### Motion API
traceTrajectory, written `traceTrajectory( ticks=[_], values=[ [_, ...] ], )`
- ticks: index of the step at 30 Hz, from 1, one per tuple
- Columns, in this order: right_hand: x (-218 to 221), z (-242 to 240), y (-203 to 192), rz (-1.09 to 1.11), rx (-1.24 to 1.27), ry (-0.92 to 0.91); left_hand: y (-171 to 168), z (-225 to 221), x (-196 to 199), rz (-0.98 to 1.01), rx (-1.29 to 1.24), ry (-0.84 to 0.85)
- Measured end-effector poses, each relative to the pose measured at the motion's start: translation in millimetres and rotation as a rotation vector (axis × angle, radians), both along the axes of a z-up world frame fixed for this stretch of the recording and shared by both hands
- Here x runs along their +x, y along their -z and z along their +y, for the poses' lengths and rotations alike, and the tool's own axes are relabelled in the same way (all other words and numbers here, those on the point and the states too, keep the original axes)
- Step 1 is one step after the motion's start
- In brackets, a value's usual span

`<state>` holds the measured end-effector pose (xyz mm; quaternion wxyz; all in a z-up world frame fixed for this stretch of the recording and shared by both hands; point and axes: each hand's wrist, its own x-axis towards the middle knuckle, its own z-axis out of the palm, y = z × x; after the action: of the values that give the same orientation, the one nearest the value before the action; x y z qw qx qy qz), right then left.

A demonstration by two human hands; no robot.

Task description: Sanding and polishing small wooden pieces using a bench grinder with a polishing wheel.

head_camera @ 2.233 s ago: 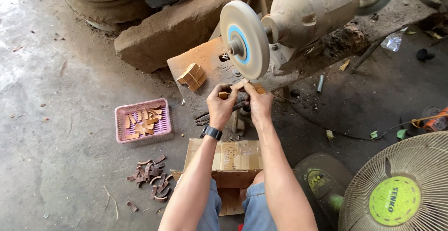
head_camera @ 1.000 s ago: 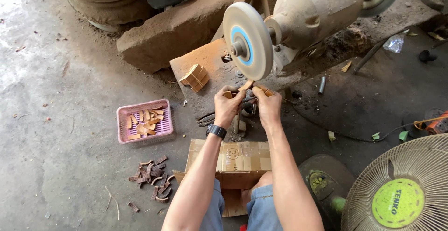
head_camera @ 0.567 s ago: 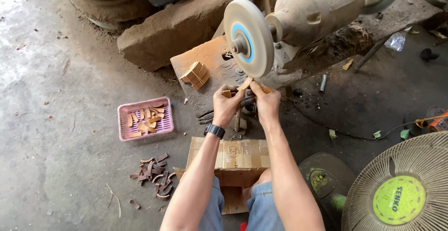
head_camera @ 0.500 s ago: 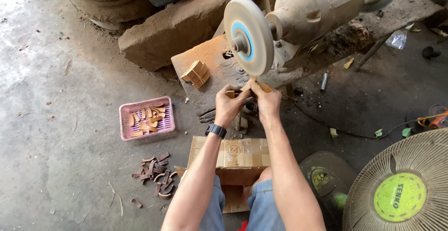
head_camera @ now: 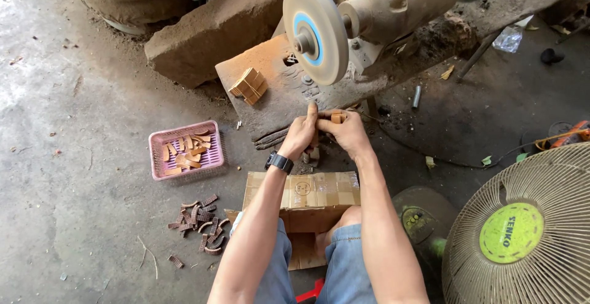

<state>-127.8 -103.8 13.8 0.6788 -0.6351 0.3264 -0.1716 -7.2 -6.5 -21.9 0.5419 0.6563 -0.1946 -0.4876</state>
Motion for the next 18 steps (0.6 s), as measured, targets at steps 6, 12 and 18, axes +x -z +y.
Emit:
traceTrajectory(
  ticks=[6,12,18],
  values=[
    [-4.8,-8.6,-2.3,-0.124,0.178,0.197,-19.5,6.1,6.2,0.407,-0.153,-0.007],
    [1.3,-12.0,6.0,-0.239,0.221,0.3,-11.8,-0.8,3.7,0.399,-0.28,-0.071],
    [3.2,-15.4,16.8,-0.194,0.075,0.263,8.9,-16.3,1.8,-0.168,-0.38,-0.219]
  ],
)
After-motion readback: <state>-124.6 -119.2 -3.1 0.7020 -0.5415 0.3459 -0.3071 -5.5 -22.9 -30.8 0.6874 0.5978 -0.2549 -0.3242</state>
